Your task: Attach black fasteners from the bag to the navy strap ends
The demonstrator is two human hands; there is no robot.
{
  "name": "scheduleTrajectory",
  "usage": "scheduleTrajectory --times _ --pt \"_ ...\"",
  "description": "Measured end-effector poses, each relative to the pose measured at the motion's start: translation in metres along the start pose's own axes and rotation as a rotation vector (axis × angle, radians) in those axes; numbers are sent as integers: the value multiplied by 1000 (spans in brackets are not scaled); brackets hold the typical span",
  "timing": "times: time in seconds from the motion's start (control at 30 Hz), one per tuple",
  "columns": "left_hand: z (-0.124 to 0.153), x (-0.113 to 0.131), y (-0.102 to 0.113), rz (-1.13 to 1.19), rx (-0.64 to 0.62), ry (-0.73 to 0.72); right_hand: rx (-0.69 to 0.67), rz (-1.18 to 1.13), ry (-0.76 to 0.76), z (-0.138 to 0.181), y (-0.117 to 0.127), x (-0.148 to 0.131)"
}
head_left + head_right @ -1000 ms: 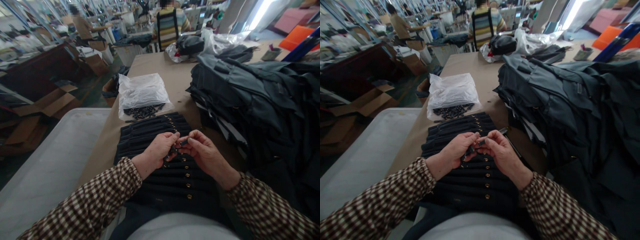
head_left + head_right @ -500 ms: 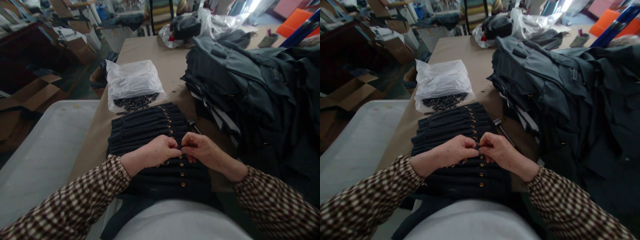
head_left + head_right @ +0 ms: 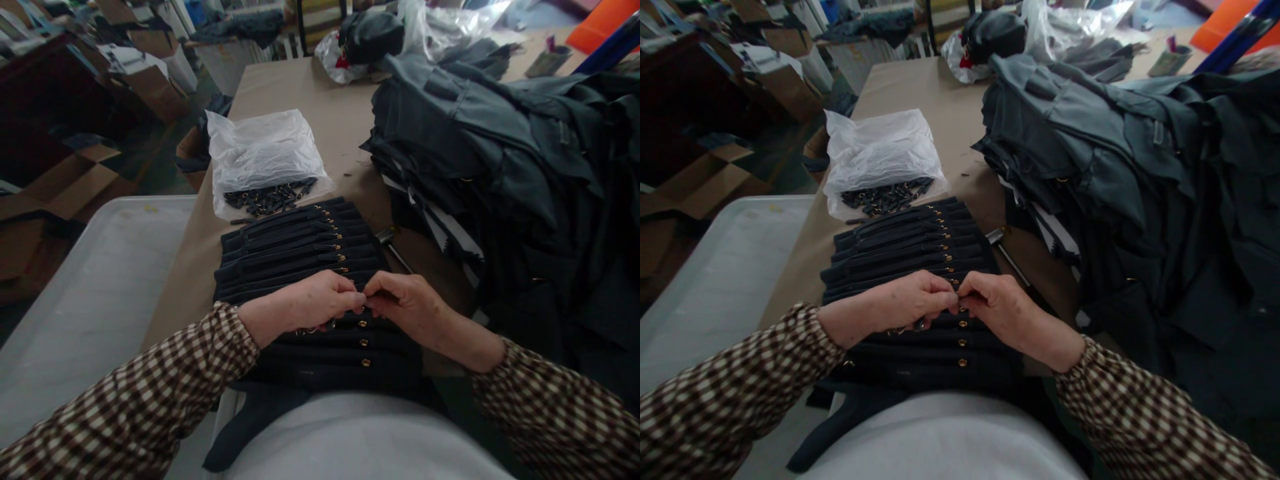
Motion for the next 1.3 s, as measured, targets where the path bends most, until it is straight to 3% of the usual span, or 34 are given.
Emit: scheduleTrajectory --times 0.1,0.17,0.23,0.33,0.4,0.67,1.3 --pt "2 1 -1 145 -54 92 29 41 160 4 0 -5" --pt "1 2 1 103 -19 107 20 54 175 6 -1 -5" --pt "-2 5 4 -68 51 3 -1 85 130 6 -2 -4" --pt "-7 11 6 -321 123 -265 -31 141 39 6 -4 1" --pt "-9 10 5 -412 139 -344 -38 171 11 6 -4 5" --pt "-9 7 2 -484 108 -358 -79 217 49 6 -6 17" --pt "-3 2 2 -709 159 -347 -192 462 56 1 -11 5"
Point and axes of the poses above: each hand's wrist, its own z-axis away from the middle knuckle, its own y-axis out of the back of the hand, x = y × z, the point moved 4 cm from there along -z, towards the middle knuckle, and after that the axes turned 11 degrees about x, right-handed, at the moved point
